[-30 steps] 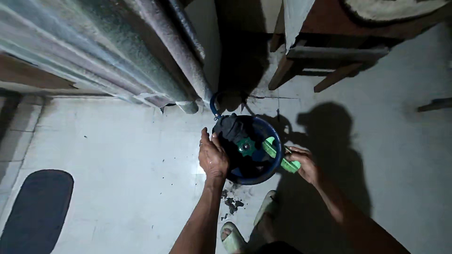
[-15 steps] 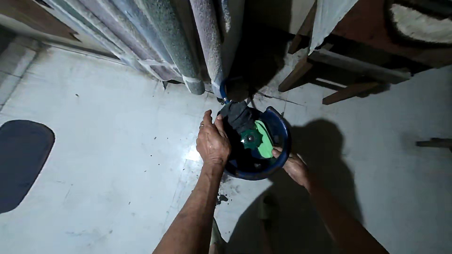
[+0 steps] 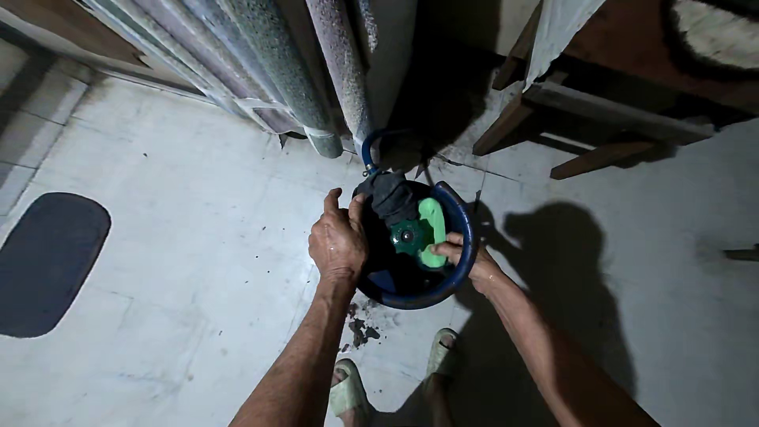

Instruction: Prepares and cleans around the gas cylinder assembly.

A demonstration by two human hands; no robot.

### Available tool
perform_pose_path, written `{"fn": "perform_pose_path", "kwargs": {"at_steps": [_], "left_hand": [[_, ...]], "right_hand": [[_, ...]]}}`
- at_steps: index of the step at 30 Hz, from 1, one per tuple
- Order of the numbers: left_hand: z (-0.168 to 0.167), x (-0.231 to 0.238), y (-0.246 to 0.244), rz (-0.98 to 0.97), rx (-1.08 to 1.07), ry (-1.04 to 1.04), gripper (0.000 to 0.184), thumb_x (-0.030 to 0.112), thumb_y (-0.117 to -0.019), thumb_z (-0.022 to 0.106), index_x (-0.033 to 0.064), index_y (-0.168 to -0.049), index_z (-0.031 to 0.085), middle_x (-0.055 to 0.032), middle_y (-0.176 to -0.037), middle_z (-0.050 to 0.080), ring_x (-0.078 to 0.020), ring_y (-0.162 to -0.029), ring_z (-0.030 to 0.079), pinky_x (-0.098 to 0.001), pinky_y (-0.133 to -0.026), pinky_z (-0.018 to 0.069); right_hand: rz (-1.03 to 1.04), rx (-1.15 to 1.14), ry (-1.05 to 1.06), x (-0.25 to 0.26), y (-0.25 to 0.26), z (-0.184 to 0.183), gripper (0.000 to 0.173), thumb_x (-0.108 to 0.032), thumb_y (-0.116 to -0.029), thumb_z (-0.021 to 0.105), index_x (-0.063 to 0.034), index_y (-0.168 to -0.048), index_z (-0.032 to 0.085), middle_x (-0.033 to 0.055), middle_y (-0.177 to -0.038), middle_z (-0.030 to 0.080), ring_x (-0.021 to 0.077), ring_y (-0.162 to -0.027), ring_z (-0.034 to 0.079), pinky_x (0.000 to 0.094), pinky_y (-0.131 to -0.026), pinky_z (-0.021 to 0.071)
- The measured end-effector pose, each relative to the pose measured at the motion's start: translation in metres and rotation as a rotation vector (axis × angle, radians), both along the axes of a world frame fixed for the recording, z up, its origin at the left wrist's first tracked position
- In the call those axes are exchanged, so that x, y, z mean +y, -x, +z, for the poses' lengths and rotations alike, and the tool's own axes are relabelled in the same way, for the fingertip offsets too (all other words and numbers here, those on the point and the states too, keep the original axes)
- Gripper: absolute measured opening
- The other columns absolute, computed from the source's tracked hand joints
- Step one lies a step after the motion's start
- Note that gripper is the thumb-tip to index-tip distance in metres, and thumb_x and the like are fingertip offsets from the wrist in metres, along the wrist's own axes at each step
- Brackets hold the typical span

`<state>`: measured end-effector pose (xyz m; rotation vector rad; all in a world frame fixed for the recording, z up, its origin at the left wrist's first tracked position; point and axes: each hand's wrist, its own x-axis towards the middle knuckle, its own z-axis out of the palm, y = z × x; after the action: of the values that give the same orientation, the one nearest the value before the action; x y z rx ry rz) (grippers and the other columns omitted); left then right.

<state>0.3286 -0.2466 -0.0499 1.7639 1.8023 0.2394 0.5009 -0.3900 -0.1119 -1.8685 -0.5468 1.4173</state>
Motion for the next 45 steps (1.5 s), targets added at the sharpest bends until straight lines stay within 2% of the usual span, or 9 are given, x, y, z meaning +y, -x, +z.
{"fn": "perform_pose_path", "kwargs": {"at_steps": [6,13,17,20,25,31,36,41,45], "left_hand": [[-0.001,0.0,0.001,-0.027,0.002,-0.011,0.05,0.046,-0.1073,0.048,0.0129,-0.144,0.055,-0.0213,-0.102,0.073,-0.0463,-0.095,0.069,-0.0703,-0.081,0.0483],[0.001,0.002,-0.001,-0.01,0.018,0.025,0.048,0.047,-0.1069,0.048,0.0135,-0.14,0.059,-0.0211,-0.103,0.073,-0.0463,-0.097,0.068,-0.07,-0.082,0.0478],[0.002,0.002,0.0,-0.036,0.043,0.02,0.049,0.048,-0.1073,0.046,0.0108,-0.133,0.064,-0.0212,-0.103,0.073,-0.0453,-0.098,0.068,-0.0695,-0.082,0.0475],[0.004,0.001,-0.001,-0.038,0.057,0.026,0.047,0.047,-0.1073,0.046,0.0111,-0.128,0.068,-0.0209,-0.101,0.073,-0.0453,-0.097,0.068,-0.0694,-0.081,0.0473],[0.006,0.002,-0.003,-0.041,0.084,0.044,0.048,0.049,-0.1071,0.045,0.0115,-0.123,0.07,-0.021,-0.099,0.073,-0.0451,-0.097,0.068,-0.069,-0.08,0.0474],[0.007,0.002,-0.004,-0.052,0.114,0.036,0.048,0.047,-0.1078,0.044,0.0095,-0.116,0.072,-0.0227,-0.097,0.072,-0.0459,-0.096,0.068,-0.0688,-0.08,0.0481],[0.005,0.001,-0.004,-0.073,0.15,0.035,0.042,0.037,-0.1099,0.044,0.0092,-0.107,0.075,-0.0228,-0.092,0.072,-0.0462,-0.093,0.068,-0.069,-0.078,0.048],[0.004,0.001,-0.002,-0.054,0.098,0.066,0.038,0.044,-0.1047,0.055,0.0146,-0.116,0.075,-0.0149,-0.098,0.076,-0.0392,-0.094,0.07,-0.067,-0.08,0.0486],[0.004,0.001,-0.002,-0.051,0.083,0.107,0.031,0.042,-0.0995,0.066,0.0176,-0.117,0.075,-0.0095,-0.099,0.077,-0.035,-0.093,0.071,-0.066,-0.08,0.0491]], "right_hand": [[-0.207,-0.007,0.034,-0.021,0.014,0.0,0.026,-0.024,-0.0999,0.067,-0.0045,-0.117,0.067,0.0108,-0.107,0.069,0.0192,-0.1,0.065,0.0422,-0.09,0.0539],[-0.542,0.048,0.009,0.008,0.022,-0.01,0.027,-0.02,-0.0904,0.078,-0.0041,-0.11,0.069,0.0065,-0.095,0.069,0.0121,-0.078,0.06,0.0314,-0.067,0.0507],[-0.524,-0.021,0.069,-0.01,0.017,-0.012,0.03,-0.029,-0.0954,0.073,-0.0018,-0.109,0.071,0.013,-0.103,0.071,0.0225,-0.096,0.066,0.0443,-0.085,0.0534],[-0.546,-0.062,0.062,-0.012,0.021,-0.012,0.023,-0.024,-0.0961,0.073,-0.0013,-0.098,0.071,0.0109,-0.092,0.07,0.0192,-0.089,0.065,0.0402,-0.082,0.0531],[-0.485,0.0,0.01,0.011,0.03,-0.018,0.039,-0.036,-0.0968,0.071,-0.0023,-0.116,0.067,0.0128,-0.101,0.068,0.021,-0.083,0.065,0.0401,-0.073,0.0562],[-0.683,0.002,0.007,-0.012,0.022,-0.021,0.015,-0.013,-0.0932,0.075,0.0013,-0.093,0.071,0.0103,-0.086,0.071,0.017,-0.083,0.067,0.0351,-0.078,0.0555],[-0.586,0.089,0.031,0.013,0.021,-0.014,0.041,-0.033,-0.0902,0.079,-0.0051,-0.118,0.067,0.0115,-0.108,0.07,0.0221,-0.096,0.067,0.0438,-0.084,0.0568],[-0.706,0.046,0.041,-0.006,0.026,-0.017,0.021,-0.019,-0.0882,0.081,0.0001,-0.093,0.072,0.0098,-0.085,0.071,0.0166,-0.081,0.068,0.0348,-0.075,0.0568],[-0.557,0.04,0.043,0.016,0.024,-0.012,0.037,-0.034,-0.09,0.079,-0.0045,-0.11,0.071,0.0098,-0.104,0.072,0.0198,-0.097,0.068,0.0436,-0.087,0.0562]]}}
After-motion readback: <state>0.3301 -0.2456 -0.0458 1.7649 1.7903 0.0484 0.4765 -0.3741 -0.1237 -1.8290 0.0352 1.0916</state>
